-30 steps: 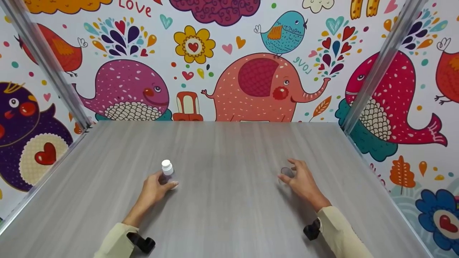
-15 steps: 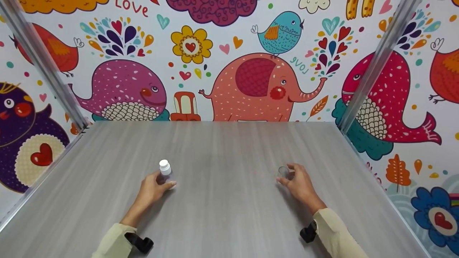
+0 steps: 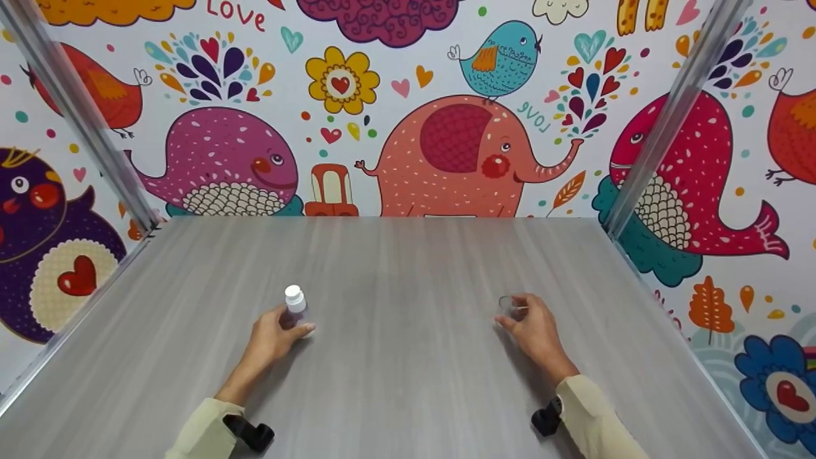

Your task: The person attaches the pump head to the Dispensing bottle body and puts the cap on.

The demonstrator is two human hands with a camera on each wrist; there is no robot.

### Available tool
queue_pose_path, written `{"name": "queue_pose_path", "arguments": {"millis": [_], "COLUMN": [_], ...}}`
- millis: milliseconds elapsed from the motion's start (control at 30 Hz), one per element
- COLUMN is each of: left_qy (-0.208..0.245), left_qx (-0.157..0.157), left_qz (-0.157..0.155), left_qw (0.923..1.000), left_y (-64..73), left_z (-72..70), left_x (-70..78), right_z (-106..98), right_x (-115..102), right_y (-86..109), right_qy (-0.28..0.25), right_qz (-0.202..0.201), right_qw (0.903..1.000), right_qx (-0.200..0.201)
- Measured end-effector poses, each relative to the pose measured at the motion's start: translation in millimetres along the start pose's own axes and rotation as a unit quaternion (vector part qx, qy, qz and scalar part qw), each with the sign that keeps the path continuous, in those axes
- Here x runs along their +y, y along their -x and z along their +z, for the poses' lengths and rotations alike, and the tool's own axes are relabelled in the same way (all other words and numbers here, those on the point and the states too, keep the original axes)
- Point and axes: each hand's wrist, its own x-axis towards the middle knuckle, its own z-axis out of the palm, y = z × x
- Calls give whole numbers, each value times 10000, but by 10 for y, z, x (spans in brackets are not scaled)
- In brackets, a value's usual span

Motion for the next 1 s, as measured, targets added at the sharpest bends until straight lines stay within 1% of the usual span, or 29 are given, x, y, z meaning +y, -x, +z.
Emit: {"name": "queue_pose_path", "arguments": {"millis": [100,300,467,800,900,1000], "left_qy": [38,52,56,68,64,48], "left_qx": [-4,21,52,45,44,56], "left_qz": [-11,4,-2,-159,-155,-81], "left_qw": [10000,10000,10000,9998,9998,9999], "left_y": [-1,0,8,12,14,9], "left_z": [0,-7,-9,9,13,13], "left_x": [-9,-22,-26,9,11,10], "right_z": [20,57,86,65,64,61], "right_x": [15,23,19,5,5,2], "right_y": [1,-3,-1,9,9,5], "right_qy": [12,49,1,68,30,-2], "right_qz": [18,-76,-8,36,62,96], "right_qw": [9999,9994,9990,9989,9988,9986], "right_qx": [140,331,438,455,484,513]}}
